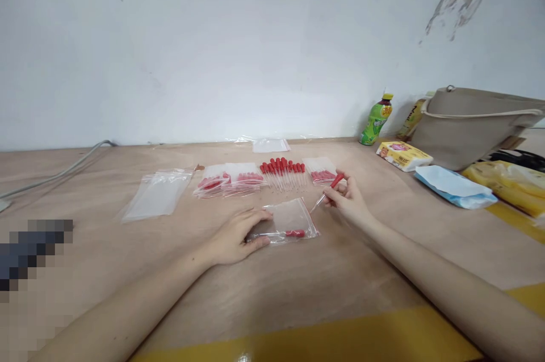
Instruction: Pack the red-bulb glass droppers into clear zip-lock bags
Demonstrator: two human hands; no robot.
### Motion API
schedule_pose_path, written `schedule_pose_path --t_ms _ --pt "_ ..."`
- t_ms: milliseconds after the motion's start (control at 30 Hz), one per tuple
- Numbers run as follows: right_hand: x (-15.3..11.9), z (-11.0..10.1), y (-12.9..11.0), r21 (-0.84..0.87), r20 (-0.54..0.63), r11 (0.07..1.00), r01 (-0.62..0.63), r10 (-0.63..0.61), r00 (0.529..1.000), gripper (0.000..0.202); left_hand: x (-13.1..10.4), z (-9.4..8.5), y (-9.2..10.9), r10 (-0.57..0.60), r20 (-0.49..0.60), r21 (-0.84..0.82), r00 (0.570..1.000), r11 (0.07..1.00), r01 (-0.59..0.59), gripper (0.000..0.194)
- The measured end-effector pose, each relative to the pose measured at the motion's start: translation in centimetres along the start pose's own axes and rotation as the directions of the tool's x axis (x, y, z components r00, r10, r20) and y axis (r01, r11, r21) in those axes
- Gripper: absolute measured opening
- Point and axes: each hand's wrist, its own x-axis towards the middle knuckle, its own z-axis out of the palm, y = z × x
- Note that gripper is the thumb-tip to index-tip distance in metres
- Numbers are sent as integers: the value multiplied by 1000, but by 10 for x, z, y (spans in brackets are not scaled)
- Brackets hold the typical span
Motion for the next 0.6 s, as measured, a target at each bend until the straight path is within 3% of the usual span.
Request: schedule_pose_path --t_ms 133,267,400,500,600 --pt "-3 5 4 63 14 997 -35 34 999 59 -1 1 -1 2 -11 0 1000 1000 -2 41" --pt "-12 9 6 192 109 960 -202 183 977 29 -1 1 -2 -14 -4 12 1000 1000 14 43" --pt "-15 8 3 230 230 912 -340 288 929 14 -2 1 -3 0 1 23 1000 1000 0 45" --pt "-12 2 2 204 248 912 -355 303 920 12 -2 2 -4 -10 3 32 1000 999 10 46" --pt "-9 -4 2 4 318 951 -308 291 902 16 -2 2 -4 -22 10 35 1000 999 22 47"
